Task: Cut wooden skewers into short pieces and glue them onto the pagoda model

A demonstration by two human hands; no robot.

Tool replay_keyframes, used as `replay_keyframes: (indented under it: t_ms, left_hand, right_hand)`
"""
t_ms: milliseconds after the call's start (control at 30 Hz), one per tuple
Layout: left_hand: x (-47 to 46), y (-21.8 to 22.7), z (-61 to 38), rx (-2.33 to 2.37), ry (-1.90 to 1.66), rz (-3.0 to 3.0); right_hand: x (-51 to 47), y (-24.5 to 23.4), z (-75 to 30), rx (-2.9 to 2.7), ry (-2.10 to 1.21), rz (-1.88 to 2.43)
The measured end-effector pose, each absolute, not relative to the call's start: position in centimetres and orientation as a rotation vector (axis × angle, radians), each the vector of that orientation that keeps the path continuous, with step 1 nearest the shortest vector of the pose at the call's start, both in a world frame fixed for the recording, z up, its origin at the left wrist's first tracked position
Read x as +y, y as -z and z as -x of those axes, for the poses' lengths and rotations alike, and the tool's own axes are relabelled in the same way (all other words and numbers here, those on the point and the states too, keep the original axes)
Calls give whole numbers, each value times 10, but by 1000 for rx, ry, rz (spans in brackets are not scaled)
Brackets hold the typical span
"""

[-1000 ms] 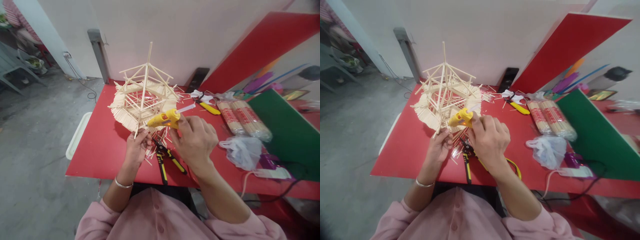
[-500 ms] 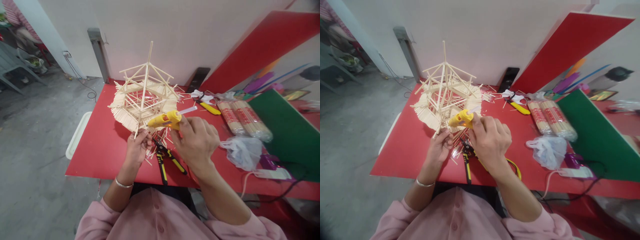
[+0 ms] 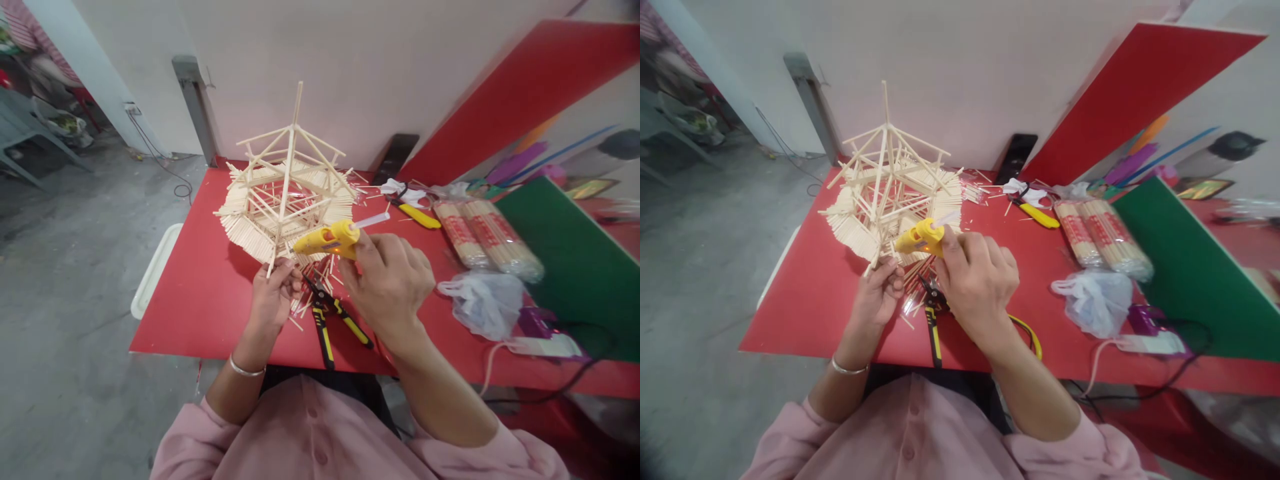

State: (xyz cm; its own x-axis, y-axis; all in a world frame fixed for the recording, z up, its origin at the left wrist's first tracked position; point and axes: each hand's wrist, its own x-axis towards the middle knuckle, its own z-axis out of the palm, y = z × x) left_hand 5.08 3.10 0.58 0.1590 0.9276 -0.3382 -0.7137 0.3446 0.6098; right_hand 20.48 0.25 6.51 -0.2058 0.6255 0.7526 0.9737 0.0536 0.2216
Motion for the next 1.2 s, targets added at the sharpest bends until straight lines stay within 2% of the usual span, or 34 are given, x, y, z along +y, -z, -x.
replay_keyframes:
  t_ms: [667, 1200]
  left_hand:
    - [33, -5, -55, 744, -1188, -384]
    - [35, -11, -57, 819, -1168, -387]
  right_hand:
    - [-1, -62, -212, -1848, 850, 1669]
    - [5, -59, -211, -1822, 882, 1651]
